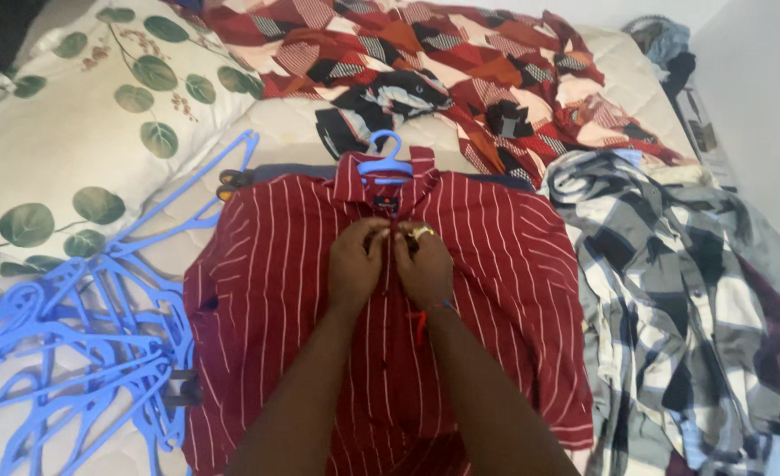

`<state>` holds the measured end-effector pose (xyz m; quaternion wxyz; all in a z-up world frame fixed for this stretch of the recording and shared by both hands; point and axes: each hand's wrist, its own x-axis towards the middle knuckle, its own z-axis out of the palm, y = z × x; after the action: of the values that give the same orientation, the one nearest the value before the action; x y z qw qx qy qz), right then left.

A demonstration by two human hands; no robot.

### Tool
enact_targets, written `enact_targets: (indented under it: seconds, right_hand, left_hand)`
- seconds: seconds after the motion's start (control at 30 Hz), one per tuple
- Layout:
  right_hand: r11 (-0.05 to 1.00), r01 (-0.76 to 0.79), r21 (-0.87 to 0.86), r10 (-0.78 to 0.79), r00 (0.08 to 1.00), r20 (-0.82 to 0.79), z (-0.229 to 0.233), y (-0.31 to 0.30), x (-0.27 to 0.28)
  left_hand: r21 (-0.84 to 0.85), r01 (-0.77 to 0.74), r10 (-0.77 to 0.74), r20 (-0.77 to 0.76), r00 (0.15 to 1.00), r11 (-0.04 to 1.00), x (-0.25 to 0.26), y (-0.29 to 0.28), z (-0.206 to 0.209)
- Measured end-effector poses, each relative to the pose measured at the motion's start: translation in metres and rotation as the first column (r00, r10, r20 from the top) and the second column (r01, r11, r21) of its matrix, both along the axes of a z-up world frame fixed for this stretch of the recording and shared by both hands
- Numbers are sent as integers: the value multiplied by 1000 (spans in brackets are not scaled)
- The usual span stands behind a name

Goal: The person selects a blue hanger, places a red striped shirt on it, buttons the shirt, and hangs it in a wardrobe. The person then picks up a checkered shirt from the bed.

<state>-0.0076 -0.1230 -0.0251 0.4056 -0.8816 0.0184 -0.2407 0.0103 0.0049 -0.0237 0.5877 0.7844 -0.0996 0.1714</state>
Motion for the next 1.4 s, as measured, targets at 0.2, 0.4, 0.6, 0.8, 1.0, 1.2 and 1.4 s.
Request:
enact_targets:
  seconds: [0.2,0.4,0.6,0.8,1.0,1.2,1.4]
  right_hand:
    - [989,-69,131,77,996,-54,4,-2,-7]
    - [987,-131,97,123,989,76,9,0,-14]
    - [966,-84,245,92,996,-20,10,5,-9]
    - [994,34,108,-17,988,-151,9,6,-6]
    - [998,0,60,8,992,-123,19,8,-11]
    - [997,-65,36,67,995,-72,24,12,-15]
    - [999,-51,-13,51,998,48,20,11,-12]
  left_hand:
    - [-2,-14,14,-25,1000,1000,-1,0,-7]
    - [-22,-17,15,-67,998,1000,-2,1,-10]
    - [-60,-32,25,-119,993,998,-1,2,1]
    - [-118,-2,-24,-224,974,993,-1,3,3]
    - [-68,-33,20,-188,982,997,-1,0,-2]
    - [-125,-29,-5,-262,965,992,-1,1,-1]
    - [-163,37,-72,-214,974,986,2,3,-1]
